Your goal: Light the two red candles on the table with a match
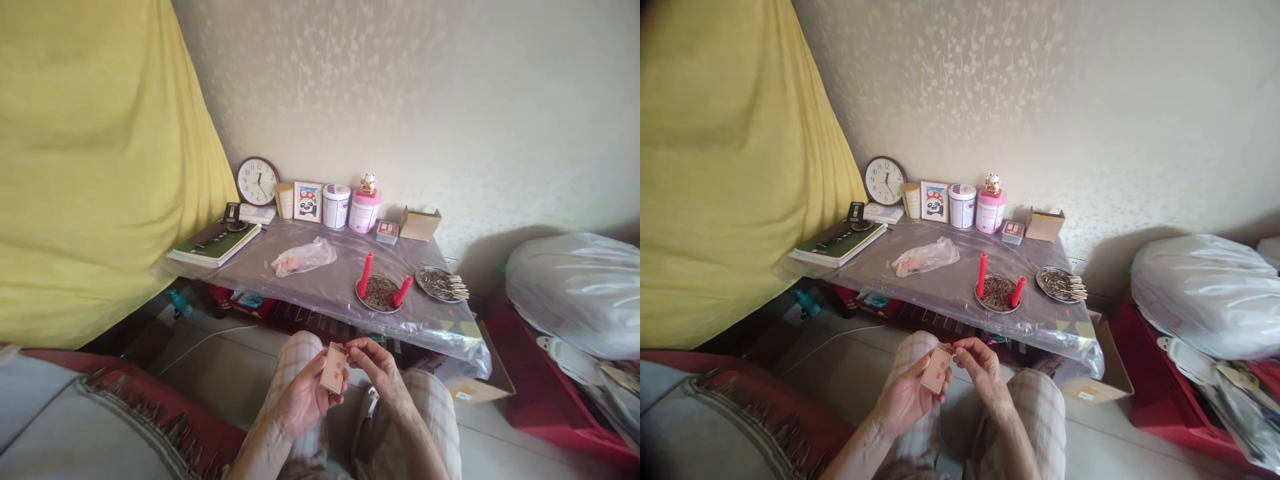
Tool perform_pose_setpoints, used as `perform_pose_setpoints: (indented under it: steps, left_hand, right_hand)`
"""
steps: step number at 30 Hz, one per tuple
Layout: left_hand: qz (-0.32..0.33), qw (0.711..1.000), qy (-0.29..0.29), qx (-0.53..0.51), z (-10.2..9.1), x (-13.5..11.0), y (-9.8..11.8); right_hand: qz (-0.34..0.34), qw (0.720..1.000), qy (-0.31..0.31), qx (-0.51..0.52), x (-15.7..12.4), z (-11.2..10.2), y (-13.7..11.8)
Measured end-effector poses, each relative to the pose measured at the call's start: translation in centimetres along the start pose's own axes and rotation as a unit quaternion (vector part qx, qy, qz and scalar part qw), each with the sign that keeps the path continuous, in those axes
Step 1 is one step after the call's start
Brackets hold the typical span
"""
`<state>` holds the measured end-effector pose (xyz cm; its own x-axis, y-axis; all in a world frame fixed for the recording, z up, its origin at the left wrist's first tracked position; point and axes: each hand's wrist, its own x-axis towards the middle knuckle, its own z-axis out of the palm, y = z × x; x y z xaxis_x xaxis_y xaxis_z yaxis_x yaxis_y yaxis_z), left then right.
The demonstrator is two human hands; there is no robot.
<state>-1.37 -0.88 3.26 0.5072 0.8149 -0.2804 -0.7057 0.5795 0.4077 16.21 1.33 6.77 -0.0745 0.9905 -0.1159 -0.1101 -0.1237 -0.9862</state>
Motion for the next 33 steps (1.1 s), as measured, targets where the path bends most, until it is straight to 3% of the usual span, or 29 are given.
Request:
perform_pose_setpoints:
  steps: [6,14,17,21,26,33]
  left_hand:
    - [-0.020,1.000,-0.018,0.002,-0.7,0.2,-0.5]
    - [-0.050,0.998,-0.022,-0.043,-1.1,0.0,-0.8]
    - [-0.066,0.996,-0.018,-0.064,-1.2,0.0,-0.6]
    - [-0.077,0.993,-0.020,-0.088,-1.3,-0.1,-0.3]
    - [-0.083,0.993,-0.023,-0.081,-1.6,0.1,-0.3]
    - [-0.059,0.997,-0.023,-0.053,-2.0,-0.2,-0.4]
  right_hand:
    - [0.019,1.000,-0.012,-0.015,0.5,0.2,0.3]
    - [-0.004,0.997,0.003,-0.072,0.8,-0.2,0.6]
    - [-0.058,0.989,-0.011,-0.135,0.6,-0.5,-0.3]
    - [-0.169,0.950,-0.037,-0.260,0.7,-1.3,-1.3]
    - [-0.187,0.937,-0.030,-0.293,1.0,-1.9,-1.3]
    - [-0.240,0.913,-0.067,-0.324,1.0,-1.7,-2.3]
